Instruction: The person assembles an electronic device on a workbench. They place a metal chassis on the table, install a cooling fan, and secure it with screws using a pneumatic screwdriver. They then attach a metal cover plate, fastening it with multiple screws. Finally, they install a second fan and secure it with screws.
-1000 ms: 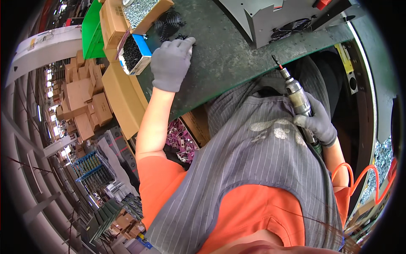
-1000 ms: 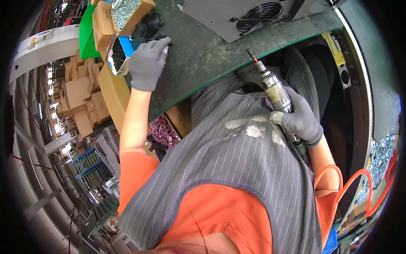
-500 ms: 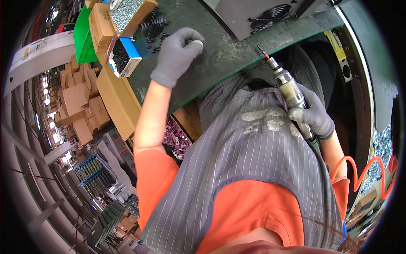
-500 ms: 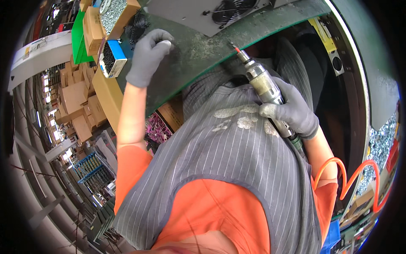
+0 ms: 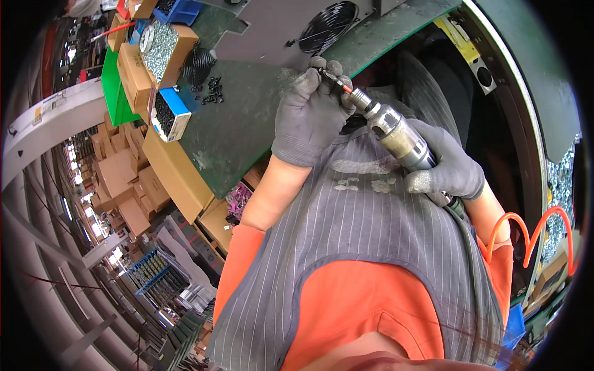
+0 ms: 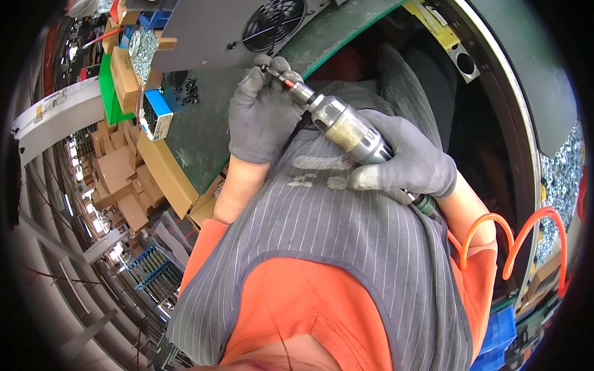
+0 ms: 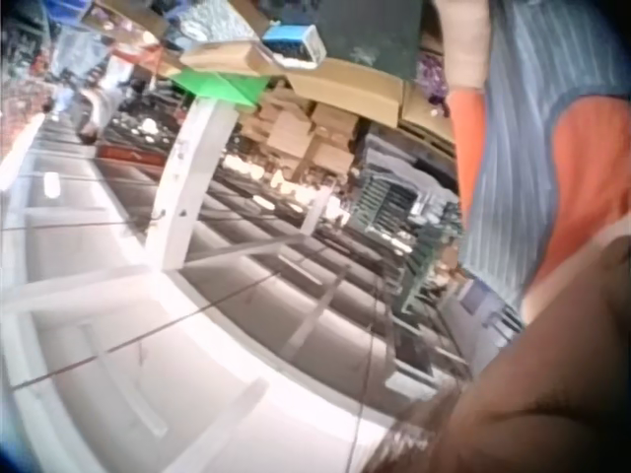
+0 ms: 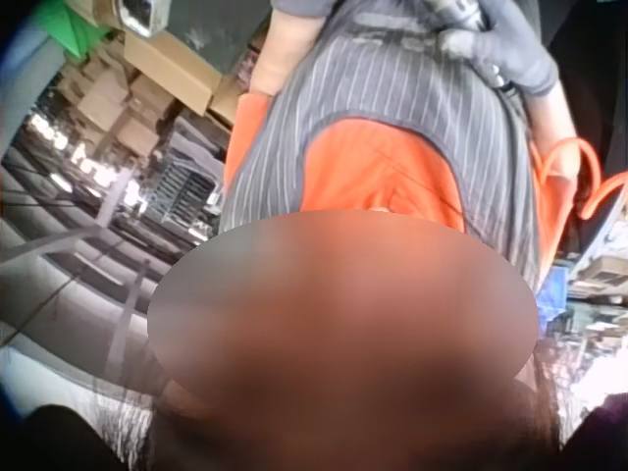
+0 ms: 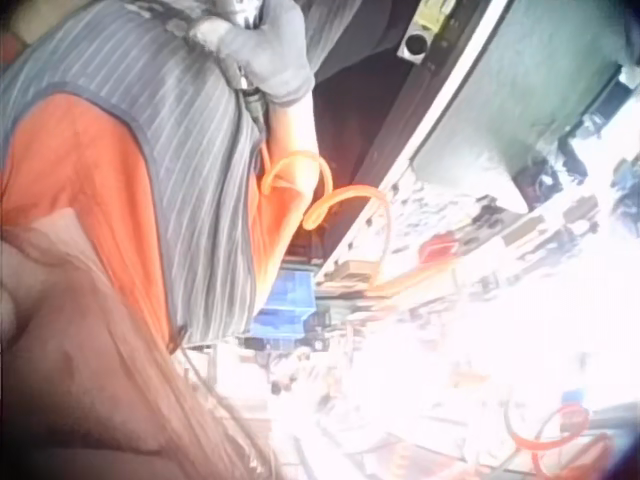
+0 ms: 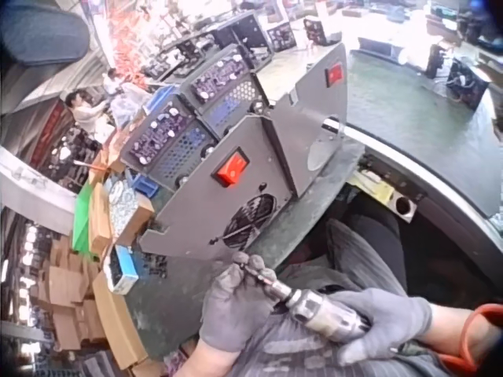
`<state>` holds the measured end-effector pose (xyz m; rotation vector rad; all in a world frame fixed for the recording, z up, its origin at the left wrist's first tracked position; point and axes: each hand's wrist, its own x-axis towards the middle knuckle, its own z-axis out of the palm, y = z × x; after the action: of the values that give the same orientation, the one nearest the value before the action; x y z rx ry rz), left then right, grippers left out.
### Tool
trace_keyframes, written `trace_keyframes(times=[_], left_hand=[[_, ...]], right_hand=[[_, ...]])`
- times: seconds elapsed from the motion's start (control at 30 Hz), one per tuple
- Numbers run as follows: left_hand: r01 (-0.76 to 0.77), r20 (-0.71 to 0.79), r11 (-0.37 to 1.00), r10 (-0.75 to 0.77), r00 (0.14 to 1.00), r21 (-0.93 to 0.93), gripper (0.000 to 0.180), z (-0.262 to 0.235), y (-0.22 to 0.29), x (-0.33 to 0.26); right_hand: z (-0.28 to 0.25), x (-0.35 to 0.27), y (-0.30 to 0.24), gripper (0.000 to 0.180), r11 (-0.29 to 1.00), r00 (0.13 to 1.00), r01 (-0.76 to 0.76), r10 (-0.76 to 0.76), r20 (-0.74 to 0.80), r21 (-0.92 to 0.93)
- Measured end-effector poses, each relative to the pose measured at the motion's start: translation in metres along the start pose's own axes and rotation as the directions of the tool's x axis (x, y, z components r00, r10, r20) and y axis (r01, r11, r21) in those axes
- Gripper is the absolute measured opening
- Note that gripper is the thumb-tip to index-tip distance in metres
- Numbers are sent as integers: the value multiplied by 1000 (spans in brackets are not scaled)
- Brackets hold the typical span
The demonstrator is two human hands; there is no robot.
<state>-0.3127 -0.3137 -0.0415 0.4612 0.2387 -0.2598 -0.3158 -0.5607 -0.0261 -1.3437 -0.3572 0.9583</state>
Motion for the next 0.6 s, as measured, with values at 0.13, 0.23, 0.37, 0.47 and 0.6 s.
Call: trace_keyframes(times=[0.13, 0.23, 0.37, 0.47, 0.6], left_hand=[[9, -50, 998, -6, 999, 61, 20, 9, -6, 5], [35, -194, 979, 4, 981, 199, 22, 12, -4, 7], [66, -148, 964, -28, 989, 257, 24, 3, -1, 11], [116, -91, 915, -88, 992, 385, 25, 7, 4, 9], [272, -220, 314, -192, 956, 910, 30, 23, 43, -4]], right_hand=[[-4, -4, 4, 68, 997, 998, 56, -55, -30, 45], [-5, -8, 0, 66, 969, 986, 74, -106, -126, -235], [-10, -8, -6, 65, 960, 993, 16, -48, -108, -280], [-16, -7, 7, 62, 984, 995, 60, -72, -67, -170], [-22, -7, 13, 58, 997, 979, 67, -74, -191, -47]])
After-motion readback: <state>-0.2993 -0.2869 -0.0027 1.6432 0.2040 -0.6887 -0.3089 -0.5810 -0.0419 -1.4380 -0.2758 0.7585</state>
